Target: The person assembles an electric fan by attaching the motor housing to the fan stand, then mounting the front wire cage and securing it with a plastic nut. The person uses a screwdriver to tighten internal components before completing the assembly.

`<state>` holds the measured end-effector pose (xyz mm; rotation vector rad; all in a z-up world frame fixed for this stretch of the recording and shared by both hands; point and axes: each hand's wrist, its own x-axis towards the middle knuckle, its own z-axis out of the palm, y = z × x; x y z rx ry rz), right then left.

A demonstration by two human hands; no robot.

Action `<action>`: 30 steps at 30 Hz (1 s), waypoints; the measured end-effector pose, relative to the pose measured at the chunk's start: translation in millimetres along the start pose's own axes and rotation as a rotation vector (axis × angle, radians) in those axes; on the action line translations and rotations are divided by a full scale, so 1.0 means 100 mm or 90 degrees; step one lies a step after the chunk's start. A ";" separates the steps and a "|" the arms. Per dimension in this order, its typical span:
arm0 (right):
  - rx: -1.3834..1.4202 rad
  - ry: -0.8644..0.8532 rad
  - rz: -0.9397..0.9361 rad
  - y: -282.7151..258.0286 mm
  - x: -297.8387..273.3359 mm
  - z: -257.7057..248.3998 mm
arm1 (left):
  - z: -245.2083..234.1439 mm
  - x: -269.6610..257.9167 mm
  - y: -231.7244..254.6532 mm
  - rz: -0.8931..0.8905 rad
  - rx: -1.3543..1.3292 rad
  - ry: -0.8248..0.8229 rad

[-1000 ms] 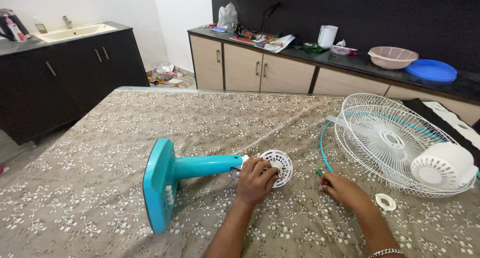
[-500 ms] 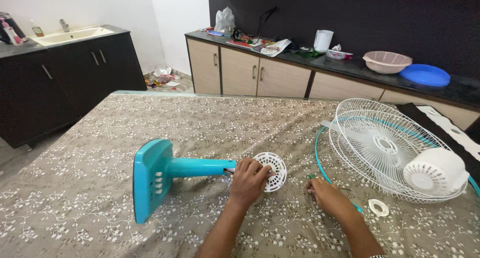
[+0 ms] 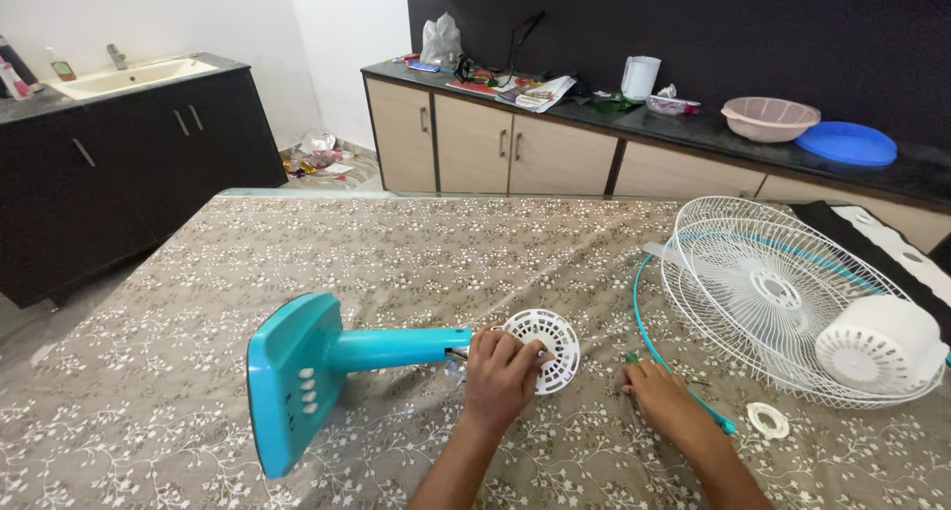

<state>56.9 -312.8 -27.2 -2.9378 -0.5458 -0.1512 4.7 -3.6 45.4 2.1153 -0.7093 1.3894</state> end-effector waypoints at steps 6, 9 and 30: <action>0.008 -0.024 -0.002 -0.04 -0.01 -0.07 | 0.02 -0.06 0.03 0.002 -0.003 -0.042; 0.023 -0.024 -0.016 -0.15 -0.01 -0.16 | 0.08 -0.14 0.01 0.008 -0.013 -0.060; 0.055 0.000 -0.072 -0.32 0.15 -0.06 | 0.05 -0.09 0.06 0.002 -0.016 -0.059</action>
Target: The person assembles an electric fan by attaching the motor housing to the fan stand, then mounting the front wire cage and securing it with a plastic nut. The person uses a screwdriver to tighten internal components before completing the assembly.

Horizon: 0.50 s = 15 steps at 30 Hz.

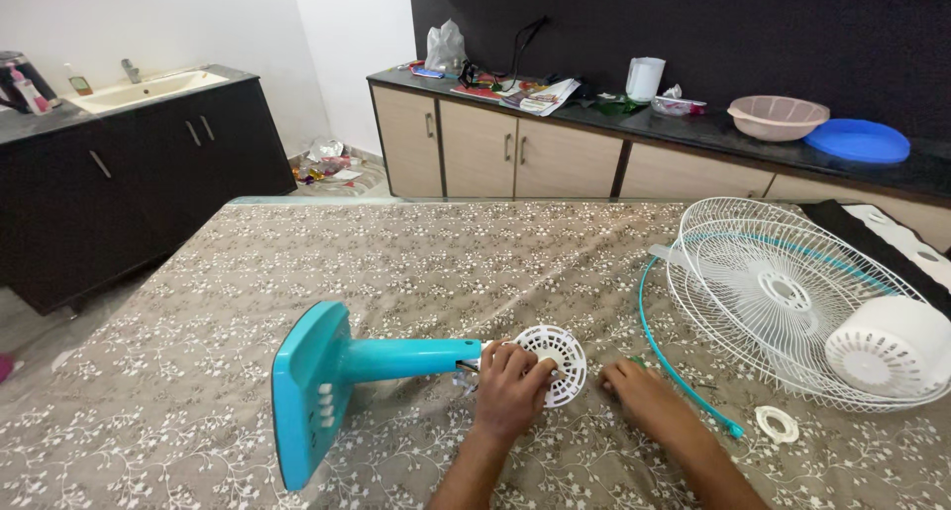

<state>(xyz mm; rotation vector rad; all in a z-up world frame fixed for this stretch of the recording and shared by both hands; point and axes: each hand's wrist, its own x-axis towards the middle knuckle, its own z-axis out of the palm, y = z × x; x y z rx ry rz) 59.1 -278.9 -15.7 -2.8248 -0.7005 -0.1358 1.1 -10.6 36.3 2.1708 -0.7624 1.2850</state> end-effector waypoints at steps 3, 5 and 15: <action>0.152 0.071 0.017 -0.07 0.03 -0.02 | -0.01 0.01 -0.02 0.027 0.006 0.022; 0.368 0.191 -0.063 -0.11 0.08 -0.08 | 0.00 0.01 -0.03 0.013 0.006 0.008; 0.753 0.211 0.097 -0.30 0.32 0.05 | 0.21 -0.04 0.00 -0.034 0.065 0.000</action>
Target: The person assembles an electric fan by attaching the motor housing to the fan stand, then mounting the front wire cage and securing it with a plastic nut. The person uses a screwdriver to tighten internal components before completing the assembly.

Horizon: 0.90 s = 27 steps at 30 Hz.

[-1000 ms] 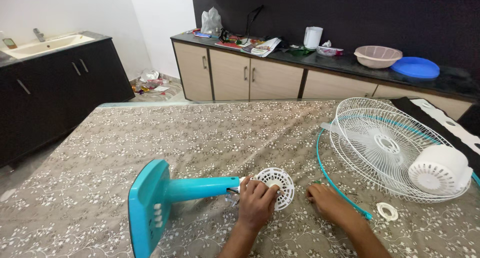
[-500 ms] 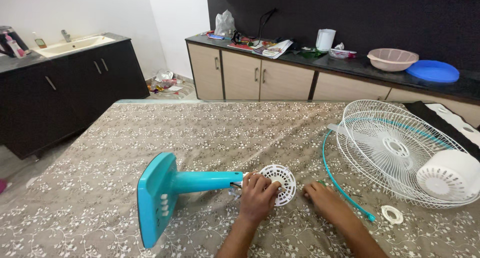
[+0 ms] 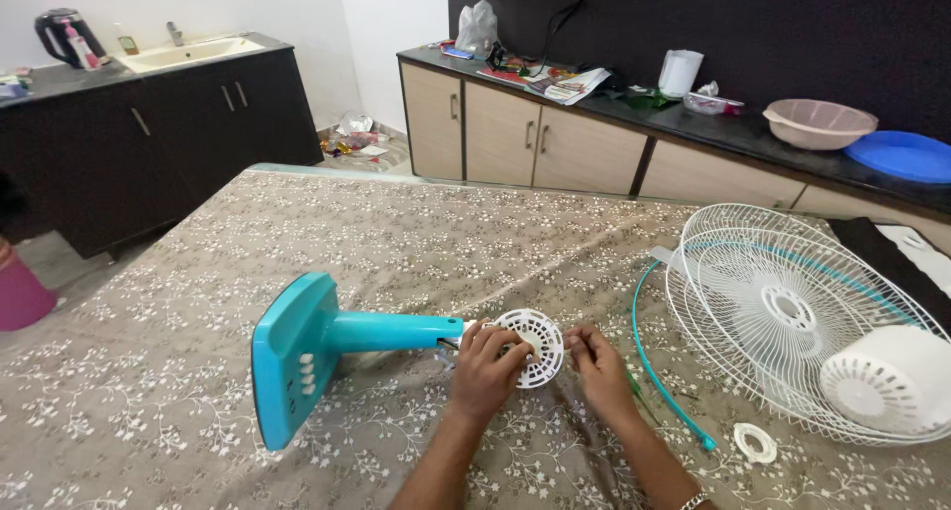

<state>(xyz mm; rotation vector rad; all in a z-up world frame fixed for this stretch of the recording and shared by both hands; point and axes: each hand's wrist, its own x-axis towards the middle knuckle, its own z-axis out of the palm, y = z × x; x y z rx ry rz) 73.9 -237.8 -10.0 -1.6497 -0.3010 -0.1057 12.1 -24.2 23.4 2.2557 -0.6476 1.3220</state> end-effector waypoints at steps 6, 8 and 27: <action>0.055 0.038 0.042 0.20 -0.05 0.05 | -0.01 0.08 0.08 -0.019 0.012 0.024; 0.078 0.035 -0.022 0.23 -0.08 0.10 | 0.01 0.12 0.07 -0.016 0.003 0.057; 0.042 0.114 0.047 -0.01 -0.29 0.23 | -0.03 0.05 0.04 -0.027 -0.070 0.096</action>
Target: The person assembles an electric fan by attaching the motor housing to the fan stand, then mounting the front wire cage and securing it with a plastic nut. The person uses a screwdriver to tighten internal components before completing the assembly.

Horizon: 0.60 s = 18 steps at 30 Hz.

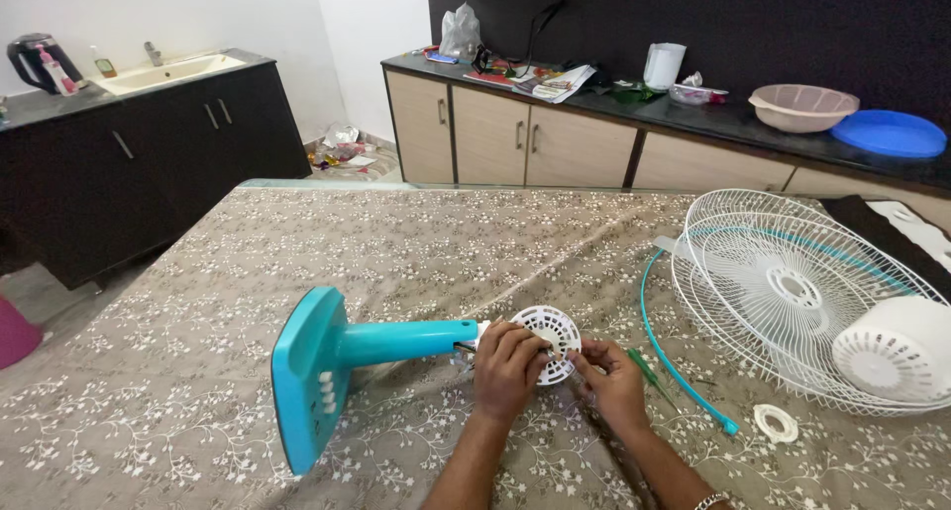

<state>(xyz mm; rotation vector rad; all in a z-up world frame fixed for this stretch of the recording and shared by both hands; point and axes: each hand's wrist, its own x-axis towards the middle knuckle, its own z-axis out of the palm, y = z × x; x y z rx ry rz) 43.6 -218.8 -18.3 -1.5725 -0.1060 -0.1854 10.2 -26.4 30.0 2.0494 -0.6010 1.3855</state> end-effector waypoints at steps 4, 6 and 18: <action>0.010 -0.012 -0.020 -0.03 -0.04 0.01 | 0.00 0.00 0.00 0.004 -0.010 -0.002; 0.008 -0.008 -0.017 -0.06 -0.04 0.01 | 0.01 0.00 0.00 -0.007 -0.021 -0.003; -0.019 0.002 -0.043 0.17 0.14 -0.06 | 0.02 -0.03 -0.03 0.019 0.004 -0.004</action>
